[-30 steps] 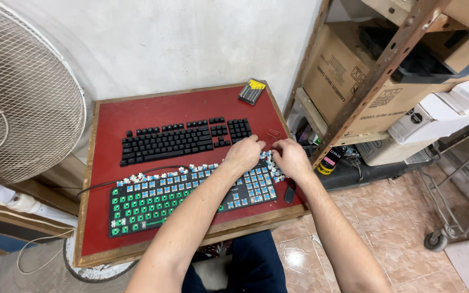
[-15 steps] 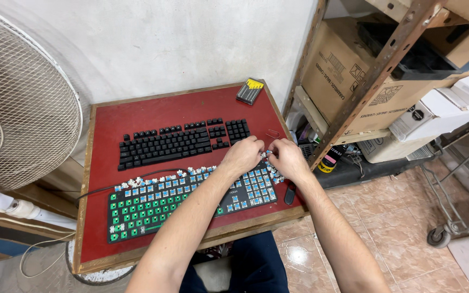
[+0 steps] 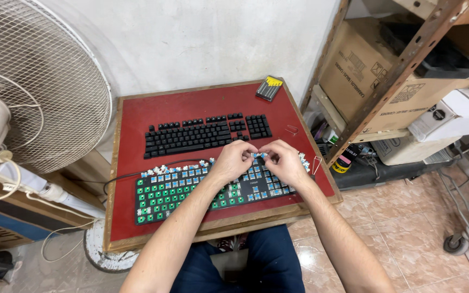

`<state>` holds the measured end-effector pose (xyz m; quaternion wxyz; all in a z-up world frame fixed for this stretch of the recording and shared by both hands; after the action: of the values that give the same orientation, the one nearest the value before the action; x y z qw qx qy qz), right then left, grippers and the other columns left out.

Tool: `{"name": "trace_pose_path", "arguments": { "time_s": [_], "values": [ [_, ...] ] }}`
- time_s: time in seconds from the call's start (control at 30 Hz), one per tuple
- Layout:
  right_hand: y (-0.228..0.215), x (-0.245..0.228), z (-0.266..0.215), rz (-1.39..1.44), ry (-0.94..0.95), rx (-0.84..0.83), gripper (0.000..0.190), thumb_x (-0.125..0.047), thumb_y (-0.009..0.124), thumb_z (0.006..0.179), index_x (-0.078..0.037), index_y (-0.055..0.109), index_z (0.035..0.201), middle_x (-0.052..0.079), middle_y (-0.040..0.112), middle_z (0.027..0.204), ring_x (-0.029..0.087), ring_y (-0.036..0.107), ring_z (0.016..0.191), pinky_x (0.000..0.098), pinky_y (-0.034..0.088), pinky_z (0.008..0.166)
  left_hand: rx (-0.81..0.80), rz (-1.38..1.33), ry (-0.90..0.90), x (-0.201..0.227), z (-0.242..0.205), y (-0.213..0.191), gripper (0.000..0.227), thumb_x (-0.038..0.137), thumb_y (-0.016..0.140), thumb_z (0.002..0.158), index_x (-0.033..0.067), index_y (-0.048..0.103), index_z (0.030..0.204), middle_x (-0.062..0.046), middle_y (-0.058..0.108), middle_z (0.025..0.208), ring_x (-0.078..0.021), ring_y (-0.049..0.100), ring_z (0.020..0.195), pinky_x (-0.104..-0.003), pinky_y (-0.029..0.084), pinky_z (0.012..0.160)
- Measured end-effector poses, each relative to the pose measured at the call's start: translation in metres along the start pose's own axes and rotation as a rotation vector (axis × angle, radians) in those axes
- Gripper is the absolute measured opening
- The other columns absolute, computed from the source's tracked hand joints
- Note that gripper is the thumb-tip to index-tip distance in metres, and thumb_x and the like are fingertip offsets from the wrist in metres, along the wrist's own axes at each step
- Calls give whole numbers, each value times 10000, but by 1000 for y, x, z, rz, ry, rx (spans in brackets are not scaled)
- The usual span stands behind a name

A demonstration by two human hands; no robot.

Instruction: The person installs blue mechanical switches onto a green keyboard PCB, placing them one by one into the switch sockets. The person then presses down on the installed switches to secure them.

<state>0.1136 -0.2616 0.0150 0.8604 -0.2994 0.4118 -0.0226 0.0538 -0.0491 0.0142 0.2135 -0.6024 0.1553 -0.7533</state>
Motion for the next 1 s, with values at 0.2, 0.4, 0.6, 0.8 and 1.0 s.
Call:
{"name": "trace_pose_path", "arguments": {
  "time_s": [0.2,0.4,0.6,0.8,1.0],
  "values": [
    [40,-29,-3,40,-46,-47,295,9,814,864,-96,882,1131,114,750,1046,242,804,838,315,678,656,70,60,23,-14,-56,-45,323,7,879,868,146,870,1160,-72,720,1106,-190,804,995,-255,728,839],
    [93,-68,7,96,-138,-133,298,43,824,843,-91,894,1100,139,807,1069,300,833,887,332,688,693,166,30,-30,-32,-105,-103,329,8,899,880,123,874,1187,-128,725,1146,-265,804,1045,-316,718,910],
    [159,-94,15,74,-191,-204,238,-50,869,850,-134,872,1073,76,840,1049,280,838,953,380,689,779,304,91,-44,-61,-147,-153,268,6,847,940,105,883,1187,-127,756,1134,-303,812,1089,-319,723,886],
    [203,-121,23,58,-252,-287,158,-83,839,921,-162,876,1053,73,854,1047,328,830,1017,425,665,883,357,217,-57,-83,-179,-183,233,56,863,927,152,886,1138,-83,820,1086,-279,825,1084,-323,733,853],
    [242,-126,26,-38,-277,-307,99,-154,864,931,-179,883,1025,46,836,1027,295,796,1047,416,654,923,314,415,-150,-113,-192,-193,136,167,845,970,225,889,1085,-11,830,1084,-243,809,1119,-370,705,943]
  ]
}}
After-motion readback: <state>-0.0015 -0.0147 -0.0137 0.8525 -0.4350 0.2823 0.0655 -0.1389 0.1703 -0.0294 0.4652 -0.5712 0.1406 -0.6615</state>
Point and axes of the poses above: each hand's wrist, its own z-axis towards the middle knuckle, its own y-axis out of the palm, x = y × z, the point moved 1 cm from there along z, towards the middle knuckle
